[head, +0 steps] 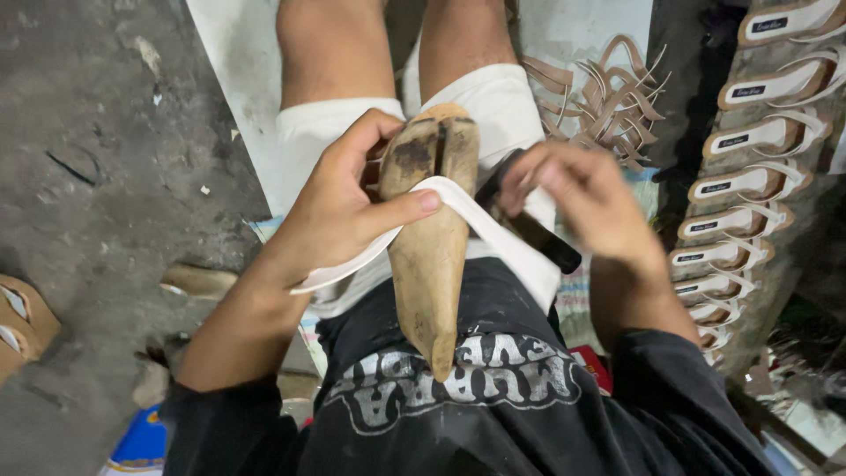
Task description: The person assembles sandals by wrapping white straps around a wooden last and securing them with a hammer. The person repeatedly wraps the strap, hammers it into place, and then places the finished sandal aside.
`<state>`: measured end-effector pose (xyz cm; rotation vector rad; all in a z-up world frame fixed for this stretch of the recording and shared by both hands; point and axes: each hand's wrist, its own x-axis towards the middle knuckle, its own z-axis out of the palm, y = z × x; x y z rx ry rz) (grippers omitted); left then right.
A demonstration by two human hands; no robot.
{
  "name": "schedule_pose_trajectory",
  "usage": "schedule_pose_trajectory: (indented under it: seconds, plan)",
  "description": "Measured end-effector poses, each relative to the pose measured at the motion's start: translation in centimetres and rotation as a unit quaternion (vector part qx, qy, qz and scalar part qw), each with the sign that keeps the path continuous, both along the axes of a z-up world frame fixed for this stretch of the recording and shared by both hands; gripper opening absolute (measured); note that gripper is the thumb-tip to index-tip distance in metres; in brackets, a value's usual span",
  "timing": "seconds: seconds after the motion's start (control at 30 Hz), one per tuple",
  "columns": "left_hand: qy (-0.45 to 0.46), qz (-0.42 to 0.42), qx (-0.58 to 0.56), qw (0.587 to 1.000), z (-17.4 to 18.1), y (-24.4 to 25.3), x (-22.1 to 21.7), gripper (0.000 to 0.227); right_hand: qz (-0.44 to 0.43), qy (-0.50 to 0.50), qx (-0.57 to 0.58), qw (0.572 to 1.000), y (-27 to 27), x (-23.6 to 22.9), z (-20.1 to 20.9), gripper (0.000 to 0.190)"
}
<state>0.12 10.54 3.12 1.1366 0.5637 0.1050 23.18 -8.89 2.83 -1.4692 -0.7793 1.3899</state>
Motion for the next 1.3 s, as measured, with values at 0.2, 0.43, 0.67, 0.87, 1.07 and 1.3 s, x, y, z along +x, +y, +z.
schedule_pose_trajectory:
  seconds: [0.2,0.43,0.67,0.87,1.07,1.3]
  plan:
    - [0.034,0.063,-0.086,0.994,-2.6,0.9,0.8,0.047,-0.173,-0.015,-0.016,0.985,1.6,8.9,-10.3,0.02]
    - [0.108,0.104,-0.083,0.985,-6.8,3.1,1.1,0.046,-0.166,-0.091,-0.156,0.969,4.1,17.0,-30.0,0.016]
    - [0.21,0.103,-0.154,0.96,-9.6,5.4,2.0,0.049,-0.039,-0.515,-0.251,0.819,10.9,26.3,-41.0,0.015]
    - [0.19,0.107,-0.21,0.953,-10.1,7.2,3.6,0.039,-0.056,-0.552,-0.354,0.753,16.1,31.4,-43.5,0.015]
    - [0.184,0.125,-0.24,0.945,-10.4,7.3,3.4,0.039,-0.057,-0.531,-0.348,0.771,15.5,32.0,-44.6,0.016]
    - [0.18,0.12,-0.237,0.947,-10.1,7.4,3.6,0.037,-0.125,-0.471,-0.271,0.83,13.8,33.0,-45.8,0.017]
